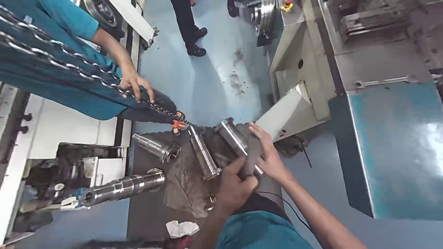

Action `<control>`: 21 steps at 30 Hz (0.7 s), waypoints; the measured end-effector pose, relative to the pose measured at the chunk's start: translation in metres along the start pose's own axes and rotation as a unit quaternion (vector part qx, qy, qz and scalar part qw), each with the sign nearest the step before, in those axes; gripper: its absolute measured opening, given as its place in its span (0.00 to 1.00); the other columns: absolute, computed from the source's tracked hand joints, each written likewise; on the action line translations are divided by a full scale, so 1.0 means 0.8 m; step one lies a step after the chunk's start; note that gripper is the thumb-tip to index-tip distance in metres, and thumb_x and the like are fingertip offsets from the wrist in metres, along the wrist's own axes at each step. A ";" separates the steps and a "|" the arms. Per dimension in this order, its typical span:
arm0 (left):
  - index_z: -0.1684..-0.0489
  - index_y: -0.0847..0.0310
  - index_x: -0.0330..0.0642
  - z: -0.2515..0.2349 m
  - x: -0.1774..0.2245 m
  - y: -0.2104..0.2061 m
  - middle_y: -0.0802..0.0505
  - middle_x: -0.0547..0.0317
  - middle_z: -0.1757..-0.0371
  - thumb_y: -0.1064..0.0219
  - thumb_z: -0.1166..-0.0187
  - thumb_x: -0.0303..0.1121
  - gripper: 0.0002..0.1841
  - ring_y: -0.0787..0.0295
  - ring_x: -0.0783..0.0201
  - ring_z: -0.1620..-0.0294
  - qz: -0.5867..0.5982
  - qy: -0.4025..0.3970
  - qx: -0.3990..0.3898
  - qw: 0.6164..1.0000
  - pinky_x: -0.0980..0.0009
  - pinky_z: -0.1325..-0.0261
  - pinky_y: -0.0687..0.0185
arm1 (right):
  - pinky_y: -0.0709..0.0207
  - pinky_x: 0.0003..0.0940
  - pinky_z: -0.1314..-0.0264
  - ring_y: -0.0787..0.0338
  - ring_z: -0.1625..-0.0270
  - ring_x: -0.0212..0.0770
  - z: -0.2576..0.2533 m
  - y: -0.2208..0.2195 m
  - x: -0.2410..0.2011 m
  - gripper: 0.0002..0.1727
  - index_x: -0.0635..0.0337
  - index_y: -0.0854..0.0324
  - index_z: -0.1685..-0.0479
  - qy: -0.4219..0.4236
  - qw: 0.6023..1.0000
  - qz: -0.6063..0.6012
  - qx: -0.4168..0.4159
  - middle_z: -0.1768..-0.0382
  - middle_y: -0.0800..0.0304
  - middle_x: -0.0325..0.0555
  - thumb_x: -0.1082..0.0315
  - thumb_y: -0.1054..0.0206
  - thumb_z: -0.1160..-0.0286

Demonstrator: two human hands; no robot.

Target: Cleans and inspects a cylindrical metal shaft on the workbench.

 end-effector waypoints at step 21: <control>0.47 0.10 0.34 -0.146 -0.315 0.055 0.08 0.41 0.44 0.29 0.37 0.22 0.17 0.14 0.42 0.37 -0.216 0.066 0.124 0.966 0.38 0.24 0.31 | 0.17 0.34 0.67 0.13 0.72 0.32 -0.055 0.142 0.049 0.16 0.65 0.13 0.44 -0.148 0.966 0.160 0.141 0.64 0.08 0.48 0.67 0.37 0.23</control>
Point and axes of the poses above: each hand's wrist, its own z-axis away from the middle knuckle, its own y-axis out of the back of the hand, x = y × z, the point moved 10 cm from there along -z, towards the middle knuckle
